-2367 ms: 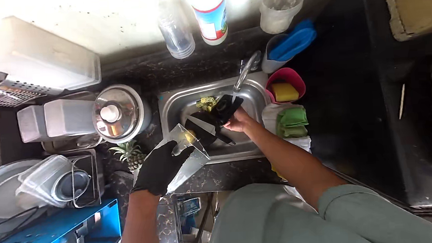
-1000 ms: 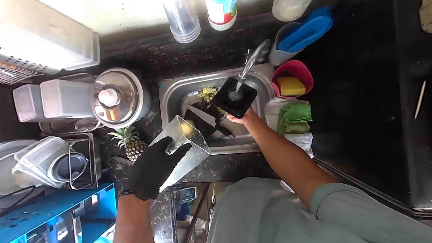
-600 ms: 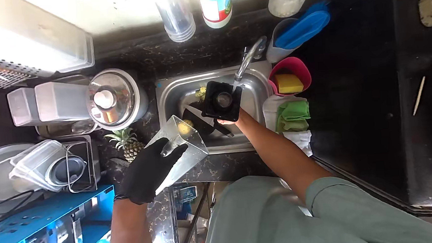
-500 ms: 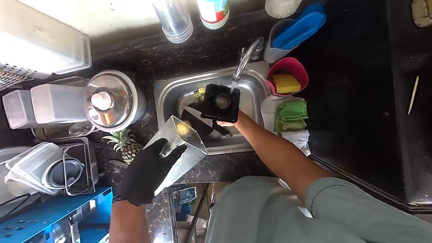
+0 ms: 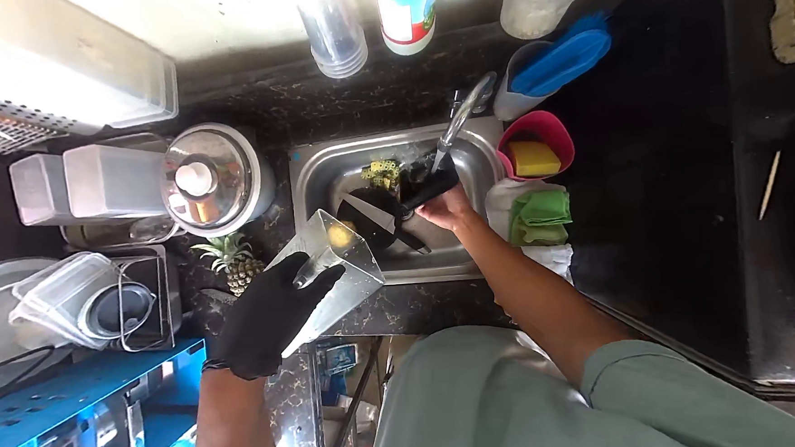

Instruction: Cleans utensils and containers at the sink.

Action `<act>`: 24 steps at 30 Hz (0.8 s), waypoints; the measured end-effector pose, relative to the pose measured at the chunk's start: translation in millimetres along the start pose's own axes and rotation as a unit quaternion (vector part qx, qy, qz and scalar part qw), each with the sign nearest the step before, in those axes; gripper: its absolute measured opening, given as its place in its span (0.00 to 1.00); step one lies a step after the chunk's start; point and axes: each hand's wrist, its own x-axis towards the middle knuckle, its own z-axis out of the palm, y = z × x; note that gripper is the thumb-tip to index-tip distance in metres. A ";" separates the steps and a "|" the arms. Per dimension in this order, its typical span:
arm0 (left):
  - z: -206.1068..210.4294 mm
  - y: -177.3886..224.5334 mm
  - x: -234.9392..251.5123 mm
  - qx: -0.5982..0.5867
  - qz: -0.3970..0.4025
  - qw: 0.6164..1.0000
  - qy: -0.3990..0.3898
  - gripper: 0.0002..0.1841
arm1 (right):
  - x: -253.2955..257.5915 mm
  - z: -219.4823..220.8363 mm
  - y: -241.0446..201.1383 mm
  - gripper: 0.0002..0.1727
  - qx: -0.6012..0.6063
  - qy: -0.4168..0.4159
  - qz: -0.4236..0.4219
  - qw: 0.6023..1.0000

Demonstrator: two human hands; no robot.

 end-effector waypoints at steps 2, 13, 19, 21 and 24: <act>1.9 -7.2 0.4 0.003 0.013 1.000 0.018 0.28 | -19.5 1.5 -5.9 0.24 -0.089 0.055 -0.038 0.994; 18.1 -55.2 -18.8 -0.108 0.020 0.985 0.134 0.24 | -105.5 122.4 -2.0 0.31 -0.800 0.012 -0.293 0.523; 31.9 -91.1 -49.1 -0.174 0.021 0.962 0.210 0.20 | -189.3 290.3 -11.0 0.30 -0.708 -0.184 -0.541 0.416; 37.5 -99.9 -56.7 -0.197 0.032 0.949 0.242 0.18 | -185.2 305.0 -5.1 0.31 -0.678 -0.211 -0.576 0.404; 40.0 -110.7 -63.1 -0.205 0.024 0.947 0.247 0.18 | -108.3 236.2 26.7 0.28 -0.632 -0.166 -0.624 0.429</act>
